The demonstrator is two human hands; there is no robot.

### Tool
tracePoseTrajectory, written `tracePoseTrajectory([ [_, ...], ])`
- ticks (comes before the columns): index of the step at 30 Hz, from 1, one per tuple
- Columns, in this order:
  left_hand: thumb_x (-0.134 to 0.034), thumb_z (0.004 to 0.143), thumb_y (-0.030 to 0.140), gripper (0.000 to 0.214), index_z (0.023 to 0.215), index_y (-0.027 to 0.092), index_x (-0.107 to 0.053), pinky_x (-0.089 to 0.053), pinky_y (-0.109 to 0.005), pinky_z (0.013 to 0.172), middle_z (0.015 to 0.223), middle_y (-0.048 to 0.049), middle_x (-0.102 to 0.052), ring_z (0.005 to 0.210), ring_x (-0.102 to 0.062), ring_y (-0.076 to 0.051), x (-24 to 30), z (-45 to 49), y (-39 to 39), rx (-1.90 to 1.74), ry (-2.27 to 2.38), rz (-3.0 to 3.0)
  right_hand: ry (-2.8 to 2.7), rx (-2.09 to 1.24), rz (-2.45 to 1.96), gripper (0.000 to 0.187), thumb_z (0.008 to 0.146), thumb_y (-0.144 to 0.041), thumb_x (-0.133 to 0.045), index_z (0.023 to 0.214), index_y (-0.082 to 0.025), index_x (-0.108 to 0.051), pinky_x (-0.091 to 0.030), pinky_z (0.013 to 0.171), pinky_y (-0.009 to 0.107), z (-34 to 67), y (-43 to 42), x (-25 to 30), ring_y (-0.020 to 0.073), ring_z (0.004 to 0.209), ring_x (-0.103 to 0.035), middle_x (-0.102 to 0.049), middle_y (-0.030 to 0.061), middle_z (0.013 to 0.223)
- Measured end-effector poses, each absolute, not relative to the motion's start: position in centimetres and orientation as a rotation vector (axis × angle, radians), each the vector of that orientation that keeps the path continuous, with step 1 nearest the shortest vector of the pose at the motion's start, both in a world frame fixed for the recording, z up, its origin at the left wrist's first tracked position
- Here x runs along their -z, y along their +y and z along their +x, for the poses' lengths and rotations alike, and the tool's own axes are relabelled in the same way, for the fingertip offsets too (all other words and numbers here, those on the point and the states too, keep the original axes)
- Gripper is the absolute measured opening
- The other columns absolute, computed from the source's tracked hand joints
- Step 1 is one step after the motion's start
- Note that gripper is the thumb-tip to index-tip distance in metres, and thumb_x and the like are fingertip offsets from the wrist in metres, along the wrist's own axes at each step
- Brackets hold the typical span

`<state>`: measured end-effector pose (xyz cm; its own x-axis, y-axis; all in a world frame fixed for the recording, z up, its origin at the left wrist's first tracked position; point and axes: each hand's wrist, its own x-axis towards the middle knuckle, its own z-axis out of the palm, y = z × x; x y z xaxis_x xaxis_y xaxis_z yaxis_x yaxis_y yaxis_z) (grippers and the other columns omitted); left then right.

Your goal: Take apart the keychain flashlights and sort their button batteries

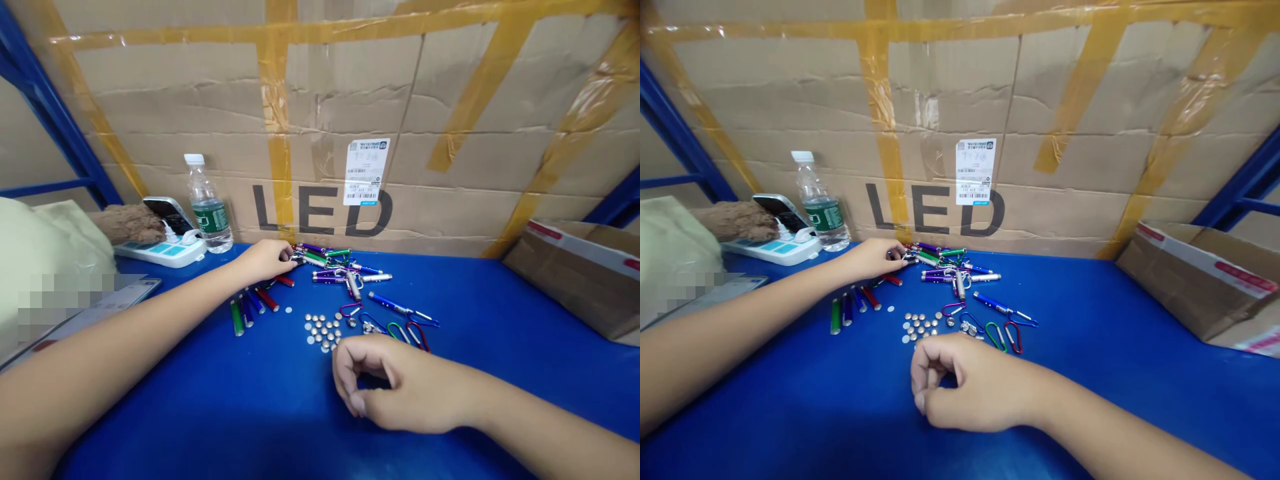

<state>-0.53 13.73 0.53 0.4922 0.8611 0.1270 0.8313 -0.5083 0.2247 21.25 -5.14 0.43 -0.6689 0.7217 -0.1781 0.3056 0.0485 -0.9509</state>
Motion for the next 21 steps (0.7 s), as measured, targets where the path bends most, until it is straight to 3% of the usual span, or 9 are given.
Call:
tracePoseTrajectory([
  [3,-0.066,0.075,0.037,0.037,0.105,0.016,-0.064,-0.048,-0.027,0.070,0.098,-0.0054,-0.073,0.083,-0.067,-0.020,-0.2,-0.4,14.2,-0.284,1.473,2.543,-1.922,-1.687,-1.069,0.014,0.066,-0.007,-0.050,0.072,-0.020,-0.047,-0.040,0.062,0.027,21.2,-5.1,-0.4,0.0114,0.065,-0.050,-0.057,-0.0019,0.072],
  [8,-0.056,0.082,0.031,0.031,0.109,0.018,-0.065,-0.048,-0.030,0.077,0.103,-0.0060,-0.072,0.089,-0.066,-0.021,-0.1,-0.8,14.0,-0.368,1.494,2.576,-1.981,-1.664,-1.087,0.014,0.067,-0.008,-0.053,0.074,-0.019,-0.049,-0.041,0.064,0.026,21.3,-5.1,-0.4,0.0111,0.068,-0.051,-0.058,-0.0017,0.075],
  [12,-0.053,0.087,0.032,0.028,0.107,0.017,-0.067,-0.049,-0.033,0.082,0.103,-0.0071,-0.072,0.091,-0.066,-0.022,-0.4,-1.1,13.7,-0.642,1.463,2.623,-2.034,-1.615,-1.104,0.015,0.068,-0.008,-0.053,0.075,-0.019,-0.048,-0.041,0.064,0.027,21.4,-5.2,-0.4,0.0113,0.069,-0.050,-0.057,-0.0018,0.077],
  [16,-0.051,0.090,0.033,0.033,0.116,0.017,-0.063,-0.052,-0.033,0.082,0.100,-0.0061,-0.072,0.086,-0.067,-0.019,-0.9,-1.0,13.1,-0.990,1.365,2.533,-2.066,-1.595,-1.112,0.014,0.070,-0.010,-0.054,0.076,-0.020,-0.047,-0.040,0.064,0.027,21.5,-5.2,-0.3,0.0118,0.069,-0.049,-0.057,-0.0016,0.077],
  [21,-0.053,0.091,0.034,0.032,0.117,0.017,-0.062,-0.053,-0.033,0.083,0.110,-0.0072,-0.068,0.091,-0.065,-0.018,-2.0,-0.5,11.3,-1.305,1.146,2.518,-2.054,-1.590,-1.088,0.013,0.073,-0.014,-0.057,0.073,-0.020,-0.045,-0.038,0.061,0.025,21.5,-5.2,-0.3,0.0108,0.066,-0.047,-0.056,-0.0016,0.075],
])
